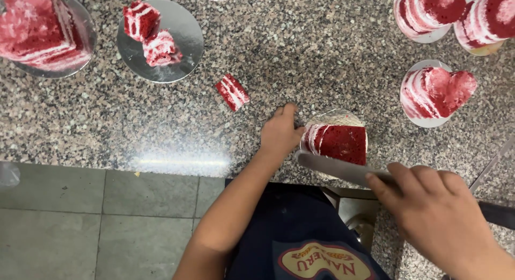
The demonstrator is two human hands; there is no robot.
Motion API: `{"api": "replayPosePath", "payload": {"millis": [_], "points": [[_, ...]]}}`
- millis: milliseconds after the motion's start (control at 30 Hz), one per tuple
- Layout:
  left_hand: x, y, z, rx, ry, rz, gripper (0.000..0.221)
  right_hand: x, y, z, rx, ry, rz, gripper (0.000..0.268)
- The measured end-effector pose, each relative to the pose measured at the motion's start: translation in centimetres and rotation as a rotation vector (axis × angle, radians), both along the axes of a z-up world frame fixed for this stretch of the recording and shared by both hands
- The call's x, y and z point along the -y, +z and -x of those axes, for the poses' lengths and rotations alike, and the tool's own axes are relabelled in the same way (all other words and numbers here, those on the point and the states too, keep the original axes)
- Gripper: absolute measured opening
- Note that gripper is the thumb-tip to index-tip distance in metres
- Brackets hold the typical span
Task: The person slices a small piece off a red velvet cake layer with a long knife, then uses an icing spatula to scoop white frosting from a bowl and spread it over the top and sides of the cake layer on a turntable, working among several other layered cakes on the counter.
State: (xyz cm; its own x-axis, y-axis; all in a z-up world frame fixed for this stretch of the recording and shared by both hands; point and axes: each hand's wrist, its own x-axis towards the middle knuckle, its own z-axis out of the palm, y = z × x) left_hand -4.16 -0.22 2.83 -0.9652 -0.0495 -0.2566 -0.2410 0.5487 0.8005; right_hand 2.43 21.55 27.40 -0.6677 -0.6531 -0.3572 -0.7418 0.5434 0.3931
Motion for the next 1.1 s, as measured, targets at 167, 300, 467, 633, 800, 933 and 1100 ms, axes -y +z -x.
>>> {"api": "replayPosePath", "payload": {"millis": [167, 300, 467, 633, 800, 933, 1100], "points": [[0.1, -0.7, -0.3, -0.039, 0.019, -0.007, 0.058, -4.7, -5.9, -2.2, 0.09, -0.302, 0.347, 0.061], [0.3, -1.0, -0.4, -0.085, 0.015, -0.001, 0.059, -8.9, -14.3, -6.1, 0.059, -0.452, 0.631, 0.048], [0.2, -0.5, 0.1, -0.033, -0.035, 0.029, 0.059, -5.0, -14.3, -6.0, -0.007, -0.514, 0.856, 0.046], [0.3, -0.8, 0.2, -0.038, -0.054, 0.064, 0.055, -5.8, -15.0, -6.9, -0.048, -0.634, 0.756, 0.051], [0.2, -0.9, 0.2, -0.039, -0.055, 0.072, 0.055, -7.3, -14.7, -10.0, -0.04, -0.768, 0.8, 0.051], [0.3, -0.9, 0.1, -0.052, -0.053, 0.064, 0.055, -6.2, -14.8, -9.4, 0.002, -0.7, 0.924, 0.051], [0.4, -1.0, 0.2, -0.052, -0.058, 0.065, 0.055, -4.2, -16.0, -6.9, -0.041, -0.739, 0.832, 0.049]]}}
